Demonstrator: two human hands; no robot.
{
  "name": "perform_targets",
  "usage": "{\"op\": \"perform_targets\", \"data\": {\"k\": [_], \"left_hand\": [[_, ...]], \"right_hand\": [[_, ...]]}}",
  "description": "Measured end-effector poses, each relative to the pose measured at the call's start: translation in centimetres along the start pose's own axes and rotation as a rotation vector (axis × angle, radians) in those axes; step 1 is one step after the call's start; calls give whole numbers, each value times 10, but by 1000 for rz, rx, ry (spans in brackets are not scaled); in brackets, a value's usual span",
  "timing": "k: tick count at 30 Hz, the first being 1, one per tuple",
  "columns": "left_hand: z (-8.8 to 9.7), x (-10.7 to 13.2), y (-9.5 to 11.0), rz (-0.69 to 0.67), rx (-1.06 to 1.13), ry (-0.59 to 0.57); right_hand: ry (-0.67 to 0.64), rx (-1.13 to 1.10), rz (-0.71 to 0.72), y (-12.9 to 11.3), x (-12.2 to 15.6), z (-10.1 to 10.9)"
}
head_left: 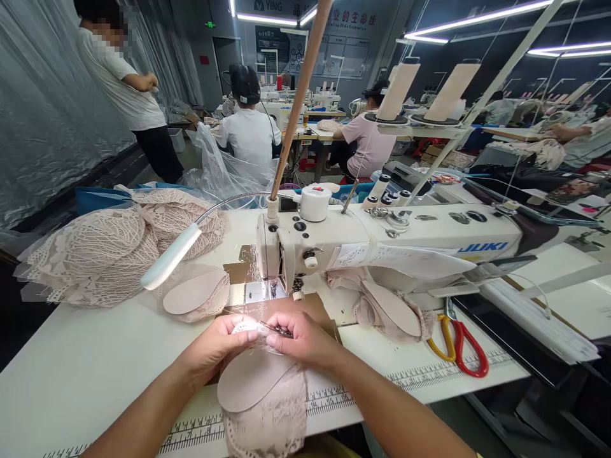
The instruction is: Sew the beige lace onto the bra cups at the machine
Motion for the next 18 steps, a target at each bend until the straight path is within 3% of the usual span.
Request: {"op": "perform_targets", "data": {"k": [3, 7, 18], "left_hand": [[-1, -2, 0, -61, -92, 64], [1, -2, 6, -158, -309, 141], [-5, -10, -3, -208, -435, 3]], "right_hand": [[40, 22, -7, 0, 2, 8], [96, 161, 89, -6, 3, 20], [57, 169, 117, -17, 1, 7]]}}
Point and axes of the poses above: each hand's wrist, its own x-axis away from the middle knuckle, its own z-axis out of the back of the hand, y = z × x, the point moved 5 cm from there along -x, towards the middle knuckle, and after that the axes turned 2 degrees about -x, right-handed, at the moved point
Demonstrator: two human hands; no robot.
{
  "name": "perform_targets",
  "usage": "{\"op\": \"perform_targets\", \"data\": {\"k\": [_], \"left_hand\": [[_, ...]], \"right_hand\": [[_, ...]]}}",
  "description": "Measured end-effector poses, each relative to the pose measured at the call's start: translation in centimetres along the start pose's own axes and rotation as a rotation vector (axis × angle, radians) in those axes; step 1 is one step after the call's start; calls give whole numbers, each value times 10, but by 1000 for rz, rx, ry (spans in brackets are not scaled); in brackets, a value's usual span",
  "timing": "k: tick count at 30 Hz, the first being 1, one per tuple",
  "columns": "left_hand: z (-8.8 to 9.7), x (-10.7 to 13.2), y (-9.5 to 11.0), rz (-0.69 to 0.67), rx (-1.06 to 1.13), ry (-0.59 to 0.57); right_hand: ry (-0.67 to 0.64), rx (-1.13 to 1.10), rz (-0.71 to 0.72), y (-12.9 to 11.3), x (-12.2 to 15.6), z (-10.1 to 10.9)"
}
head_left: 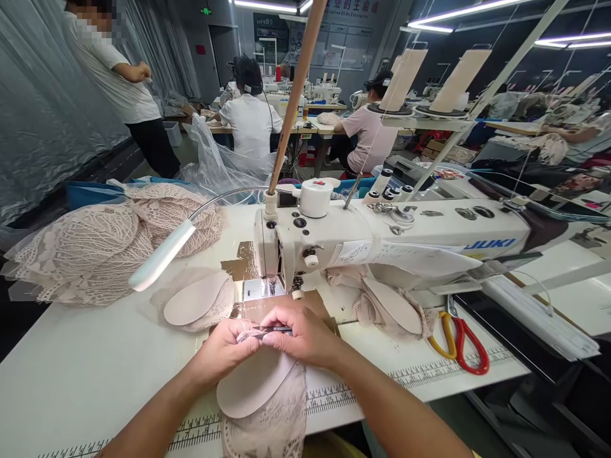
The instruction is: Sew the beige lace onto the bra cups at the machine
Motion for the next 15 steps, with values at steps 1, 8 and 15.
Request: {"op": "perform_targets", "data": {"k": [1, 8, 15], "left_hand": [[-1, -1, -1, 5, -3, -3], [-4, 6, 10, 50, -131, -20], [62, 31, 45, 46, -663, 362]], "right_hand": [[1, -10, -4, 1, 0, -1], [91, -62, -45, 13, -1, -2], [172, 133, 53, 5, 7, 0]]}}
Point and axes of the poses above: each hand's wrist, its own x-axis away from the middle knuckle, its own z-axis out of the back of the hand, y = z × x, the point moved 5 cm from there along -x, towards the middle knuckle, and after that the axes turned 2 degrees about -x, right-handed, at the moved point
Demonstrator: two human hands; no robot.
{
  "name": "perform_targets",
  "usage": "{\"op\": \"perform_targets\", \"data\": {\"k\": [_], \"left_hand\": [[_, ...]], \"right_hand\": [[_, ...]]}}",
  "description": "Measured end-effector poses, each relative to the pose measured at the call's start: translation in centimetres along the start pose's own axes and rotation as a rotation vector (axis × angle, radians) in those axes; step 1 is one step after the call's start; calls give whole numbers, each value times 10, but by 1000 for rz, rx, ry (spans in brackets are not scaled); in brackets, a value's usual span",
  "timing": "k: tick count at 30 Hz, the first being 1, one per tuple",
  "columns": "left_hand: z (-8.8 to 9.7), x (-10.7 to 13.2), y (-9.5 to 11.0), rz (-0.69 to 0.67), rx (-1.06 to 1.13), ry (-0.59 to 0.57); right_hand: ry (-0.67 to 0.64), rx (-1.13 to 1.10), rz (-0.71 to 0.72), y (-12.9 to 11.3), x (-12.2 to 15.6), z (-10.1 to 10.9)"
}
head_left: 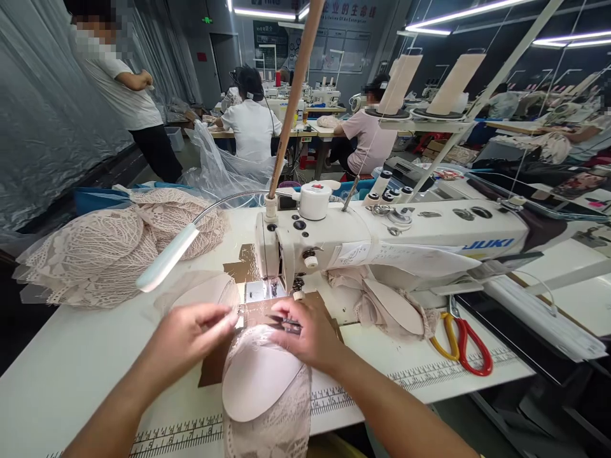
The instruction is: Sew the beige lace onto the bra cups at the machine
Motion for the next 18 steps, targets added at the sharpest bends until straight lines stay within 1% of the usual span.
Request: {"op": "perform_targets", "data": {"k": [2, 3, 5, 6, 7, 9, 11, 13, 14, 16, 18], "left_hand": [[22, -17, -8, 2, -100, 162], [27, -28, -13, -1, -154, 196], [29, -48, -27, 63, -168, 180], [27, -55, -34, 95, -154, 155], [23, -60, -40, 129, -124, 121], [13, -61, -48, 176, -42, 33], [1, -53, -51, 211, 73, -70], [-7, -42, -47, 229, 190, -155], [-10, -37, -44, 231, 235, -186], [-13, -30, -36, 219, 327, -241], [-15, -27, -28, 195, 441, -288]], "right_hand": [[-126, 176, 175, -11, 4, -14], [-208, 267, 262, -16, 7, -22], [-363, 416, 370, -19, 13, -35], [-418, 460, 383, -17, 15, -38], [-449, 484, 368, -15, 16, -37], [-456, 504, 276, -10, 15, -27], [-438, 498, 147, -4, 12, -12], [-409, 438, 40, -3, 9, 2], [-382, 382, 8, -4, 6, 8], [-287, 246, -50, -7, 0, 16], [-193, 125, -129, -7, -6, 19]]}}
Point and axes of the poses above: each hand's wrist, its own x-axis away from the middle knuckle, its own z-axis out of the back of the hand, y = z × x, the point moved 5 cm from there along -x, towards the middle knuckle, and after that the axes turned 2 degrees about -x, right-handed, at the moved point
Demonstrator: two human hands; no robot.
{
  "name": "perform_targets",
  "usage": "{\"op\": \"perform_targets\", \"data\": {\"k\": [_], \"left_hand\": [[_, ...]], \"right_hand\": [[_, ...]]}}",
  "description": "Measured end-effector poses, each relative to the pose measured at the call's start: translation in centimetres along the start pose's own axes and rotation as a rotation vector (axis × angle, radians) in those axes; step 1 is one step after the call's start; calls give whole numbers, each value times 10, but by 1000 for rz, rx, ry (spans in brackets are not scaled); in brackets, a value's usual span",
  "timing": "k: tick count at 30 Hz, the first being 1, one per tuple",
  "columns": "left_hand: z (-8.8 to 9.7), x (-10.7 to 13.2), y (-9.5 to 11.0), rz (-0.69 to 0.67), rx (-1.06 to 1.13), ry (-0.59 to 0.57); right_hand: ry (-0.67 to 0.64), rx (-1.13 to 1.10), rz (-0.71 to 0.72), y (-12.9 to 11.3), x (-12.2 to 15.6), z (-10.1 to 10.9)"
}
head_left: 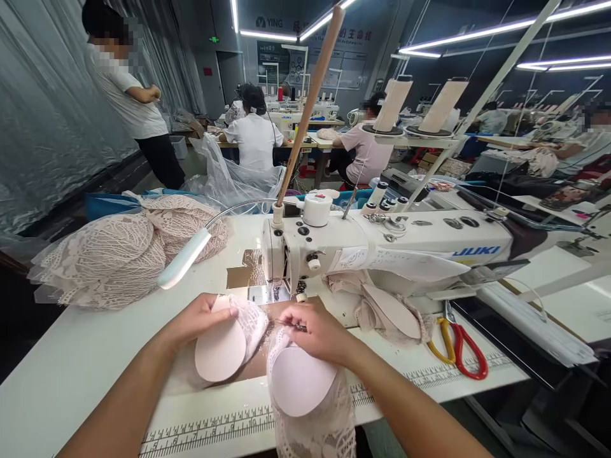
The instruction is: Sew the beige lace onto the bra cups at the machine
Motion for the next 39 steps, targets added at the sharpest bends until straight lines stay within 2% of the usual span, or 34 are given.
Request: {"op": "perform_targets", "data": {"k": [3, 6, 11, 14, 17, 22, 25, 27, 29, 34, 39], "left_hand": [[-7, 1, 5, -36, 150, -75], [-10, 1, 3, -57, 204, -120], [-3, 3, 0, -116, 106, -159], [0, 5, 6, -221, -117, -110], [0, 5, 13, -273, -297, 20], [-4, 1, 13, -236, -355, 106], [-7, -1, 15, -315, -422, 122], [-14, -1, 19, -403, -450, 77], [-24, -2, 22, -451, -426, -22], [-42, -8, 14, -320, -151, -241], [-44, -9, 7, -252, 60, -298]], "right_hand": [[28, -145, -103, 2, -10, -9], [40, -241, -116, 4, -20, -24], [38, -271, -109, 6, -27, -41], [4, -328, -82, 3, -25, -42], [-36, -382, -64, -2, -22, -42], [-78, -435, -50, -2, -19, -44], [-82, -463, -43, 1, -20, -45], [-83, -475, -37, 2, -20, -44], [-88, -494, -26, 2, -20, -43], [-69, -486, -29, 1, -20, -39], [-43, -476, -41, 6, -19, -38]]}}
Point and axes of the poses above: each hand's wrist, its own x-axis away from the middle knuckle, its own z-axis out of the back of the hand, y = z × x, the point moved 5 cm from there along -x, towards the middle knuckle, and after that the axes turned 2 degrees about -x, right-handed, at the moved point
